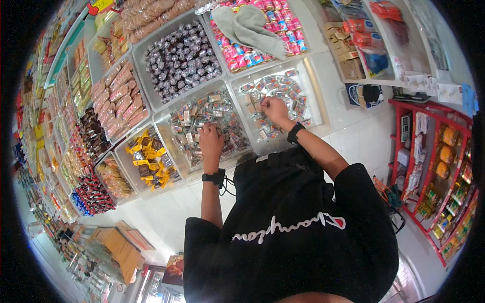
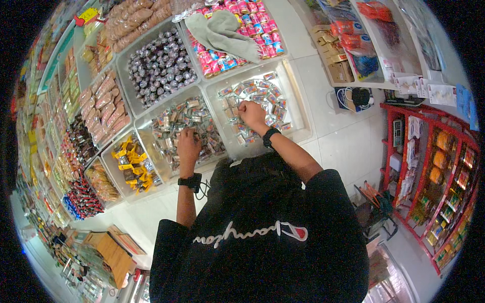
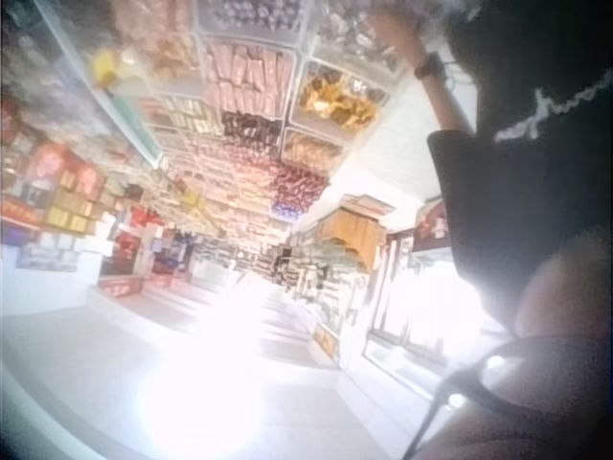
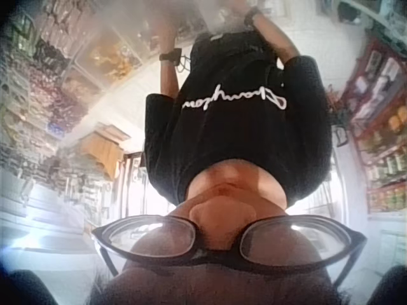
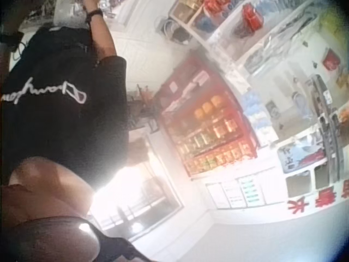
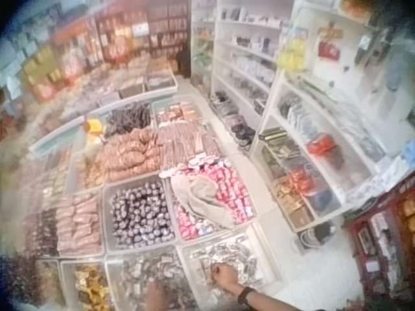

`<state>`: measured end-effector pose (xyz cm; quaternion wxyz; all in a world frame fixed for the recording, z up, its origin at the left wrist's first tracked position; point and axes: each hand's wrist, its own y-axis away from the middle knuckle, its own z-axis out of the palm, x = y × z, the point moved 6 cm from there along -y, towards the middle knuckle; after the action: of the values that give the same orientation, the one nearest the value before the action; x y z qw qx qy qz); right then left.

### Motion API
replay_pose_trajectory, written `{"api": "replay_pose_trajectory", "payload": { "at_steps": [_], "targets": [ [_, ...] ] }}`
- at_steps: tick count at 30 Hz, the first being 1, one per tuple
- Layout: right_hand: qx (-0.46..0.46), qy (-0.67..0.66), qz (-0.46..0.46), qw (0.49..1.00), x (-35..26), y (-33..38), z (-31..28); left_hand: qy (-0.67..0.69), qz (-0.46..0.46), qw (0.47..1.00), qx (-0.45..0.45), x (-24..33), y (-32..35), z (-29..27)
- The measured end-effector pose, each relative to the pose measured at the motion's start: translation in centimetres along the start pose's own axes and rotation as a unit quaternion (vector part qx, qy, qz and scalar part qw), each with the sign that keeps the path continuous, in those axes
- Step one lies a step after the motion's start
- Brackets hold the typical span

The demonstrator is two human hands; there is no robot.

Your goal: Organize candies in bins within a supermarket produce or snack section.

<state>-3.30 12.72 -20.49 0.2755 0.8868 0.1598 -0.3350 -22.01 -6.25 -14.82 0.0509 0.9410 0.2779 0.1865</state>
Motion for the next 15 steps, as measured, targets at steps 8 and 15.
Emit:
{"api": "replay_pose_trajectory", "payload": {
  "at_steps": [8, 15],
  "targets": [
    [-0.048, -0.007, 0.023, 0.999, 1.5, 0.2, -2.0, -0.077, -0.016, 0.997, -0.027, -2.9, 0.0, 2.1],
    [-0.092, -0.089, 0.009, 0.992, 0.6, 2.6, -5.3, 0.144, -0.075, 0.987, -0.008, -2.3, 0.0, -2.7]
  ]
}}
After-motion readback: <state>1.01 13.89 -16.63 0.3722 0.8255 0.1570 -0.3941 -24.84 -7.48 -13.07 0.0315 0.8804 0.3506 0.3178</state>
